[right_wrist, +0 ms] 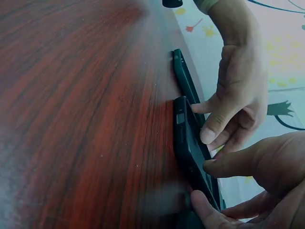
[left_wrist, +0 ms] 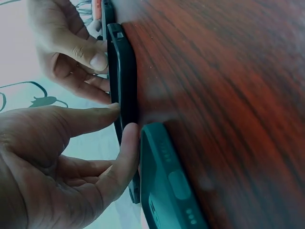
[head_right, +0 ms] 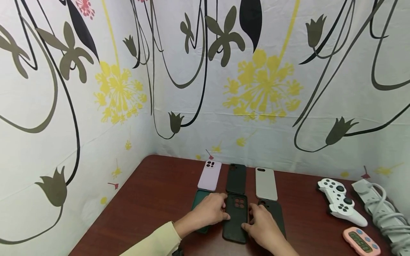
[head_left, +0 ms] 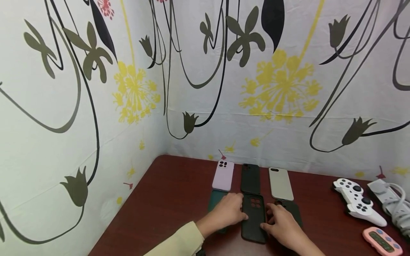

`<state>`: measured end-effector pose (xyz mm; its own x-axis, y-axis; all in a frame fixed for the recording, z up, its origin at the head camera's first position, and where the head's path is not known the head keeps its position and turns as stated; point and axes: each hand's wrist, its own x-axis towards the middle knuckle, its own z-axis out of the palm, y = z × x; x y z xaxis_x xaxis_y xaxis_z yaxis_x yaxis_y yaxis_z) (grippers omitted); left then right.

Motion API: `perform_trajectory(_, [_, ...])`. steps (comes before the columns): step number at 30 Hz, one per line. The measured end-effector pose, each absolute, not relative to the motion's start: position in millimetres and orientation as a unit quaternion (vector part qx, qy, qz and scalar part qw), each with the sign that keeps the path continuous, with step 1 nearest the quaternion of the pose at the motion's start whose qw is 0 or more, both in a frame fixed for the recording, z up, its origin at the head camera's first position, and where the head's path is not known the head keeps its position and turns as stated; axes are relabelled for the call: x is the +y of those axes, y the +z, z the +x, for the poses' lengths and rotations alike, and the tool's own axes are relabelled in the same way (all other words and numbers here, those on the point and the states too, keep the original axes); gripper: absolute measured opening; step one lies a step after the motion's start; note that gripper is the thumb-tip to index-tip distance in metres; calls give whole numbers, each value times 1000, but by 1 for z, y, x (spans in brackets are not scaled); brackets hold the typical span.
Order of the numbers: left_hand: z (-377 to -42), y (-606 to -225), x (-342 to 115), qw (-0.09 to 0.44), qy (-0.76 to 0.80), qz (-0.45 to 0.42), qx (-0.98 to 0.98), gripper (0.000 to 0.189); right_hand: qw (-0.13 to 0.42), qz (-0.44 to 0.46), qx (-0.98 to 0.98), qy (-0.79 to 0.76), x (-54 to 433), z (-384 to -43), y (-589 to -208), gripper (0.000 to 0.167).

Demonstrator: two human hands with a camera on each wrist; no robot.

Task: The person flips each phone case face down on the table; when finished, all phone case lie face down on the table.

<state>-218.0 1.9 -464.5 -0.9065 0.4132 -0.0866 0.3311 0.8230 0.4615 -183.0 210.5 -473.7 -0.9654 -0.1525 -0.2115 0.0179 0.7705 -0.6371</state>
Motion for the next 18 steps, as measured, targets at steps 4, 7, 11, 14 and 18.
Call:
perform_trajectory(4, [-220,-465,5,93,205,187,956,50,123,-40,938,-321,207,-186,-475,69])
perform_trajectory(7, [-220,-466,4,102,225,177,953,56,120,-43,942,-311,206,-188,-475,67])
perform_trajectory(11, [-218,-465,2,115,269,167,941,61,122,-42,942,-309,205,-190,-474,63])
perform_trajectory(14, [-216,-464,1,121,284,167,936,61,126,-35,942,-309,204,-190,-474,61])
perform_trajectory(18, [-215,-462,1,122,275,177,937,60,130,-25,939,-318,202,-189,-473,60])
